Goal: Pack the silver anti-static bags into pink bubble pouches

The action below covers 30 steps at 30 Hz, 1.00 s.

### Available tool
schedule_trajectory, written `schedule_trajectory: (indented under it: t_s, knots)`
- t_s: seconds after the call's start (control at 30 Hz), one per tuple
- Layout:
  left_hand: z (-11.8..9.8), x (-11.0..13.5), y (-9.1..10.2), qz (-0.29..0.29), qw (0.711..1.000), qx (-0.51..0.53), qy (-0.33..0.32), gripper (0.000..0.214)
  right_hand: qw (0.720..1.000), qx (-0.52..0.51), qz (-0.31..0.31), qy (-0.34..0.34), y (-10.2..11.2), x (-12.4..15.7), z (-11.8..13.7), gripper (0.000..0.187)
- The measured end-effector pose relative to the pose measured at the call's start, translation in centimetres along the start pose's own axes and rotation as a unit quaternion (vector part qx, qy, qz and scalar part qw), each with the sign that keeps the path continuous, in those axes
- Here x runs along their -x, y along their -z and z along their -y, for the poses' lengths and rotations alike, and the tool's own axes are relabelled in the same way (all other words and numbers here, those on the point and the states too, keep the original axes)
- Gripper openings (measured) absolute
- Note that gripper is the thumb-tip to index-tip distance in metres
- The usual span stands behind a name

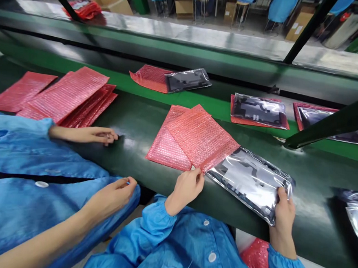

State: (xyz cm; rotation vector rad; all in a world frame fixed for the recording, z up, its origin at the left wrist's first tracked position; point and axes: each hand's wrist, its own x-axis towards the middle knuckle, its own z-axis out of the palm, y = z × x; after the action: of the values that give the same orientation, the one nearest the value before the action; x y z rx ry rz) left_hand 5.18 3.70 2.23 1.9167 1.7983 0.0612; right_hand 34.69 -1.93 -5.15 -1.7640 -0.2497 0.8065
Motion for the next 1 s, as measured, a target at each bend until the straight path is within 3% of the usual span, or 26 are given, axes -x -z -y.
schedule_trajectory:
  t_s: [0.1, 0.33, 0.5, 0.57, 0.63, 0.73, 0.83, 0.9, 0.93, 1.0]
  knots:
    - [-0.6, 0.3, 0.2, -0.005, 1.000, 0.010, 0.000, 0.027, 0.999, -0.004, -0.046, 0.011, -0.4, 0.2, 0.2, 0.057]
    - [-1.9, 0.7, -1.9, -0.043, 0.995, 0.042, -0.075, 0.027, 0.999, -0.005, -0.051, 0.005, -0.8, 0.8, -0.5, 0.054]
    - [-2.0, 0.7, -3.3, -0.079, 0.978, 0.166, -0.099, 0.035, 0.999, -0.021, -0.048, -0.004, -1.5, 2.3, -0.2, 0.046]
    - [-1.8, 0.8, -3.2, -0.054, 0.961, 0.259, -0.080, 0.039, 0.998, -0.029, -0.055, 0.004, -1.6, 2.7, -0.1, 0.045]
    - [-1.8, 0.9, -3.0, 0.010, 0.921, 0.387, -0.047, 0.037, 0.997, -0.034, -0.064, -0.005, -1.6, 3.0, -0.3, 0.046]
    - [-2.1, 0.5, -3.6, 0.065, 0.809, 0.584, 0.012, 0.046, 0.997, -0.055, -0.050, -0.013, -1.6, 3.9, -1.7, 0.053]
    - [-2.4, -0.5, -5.0, -0.036, 0.696, 0.714, 0.070, 0.056, 0.996, -0.079, 0.032, 0.014, -1.8, 5.5, -3.7, 0.059]
    - [-2.1, -1.2, -5.6, -0.116, 0.639, 0.753, 0.100, 0.052, 0.990, -0.085, 0.113, 0.026, -1.8, 6.5, -4.4, 0.061]
    - [-1.8, -1.5, -5.7, -0.141, 0.623, 0.761, 0.113, 0.049, 0.984, -0.093, 0.151, 0.030, -1.7, 6.8, -4.3, 0.062]
    - [-0.8, -1.6, -5.1, -0.159, 0.617, 0.759, 0.134, 0.044, 0.969, -0.125, 0.209, 0.035, -1.5, 7.0, -3.4, 0.063]
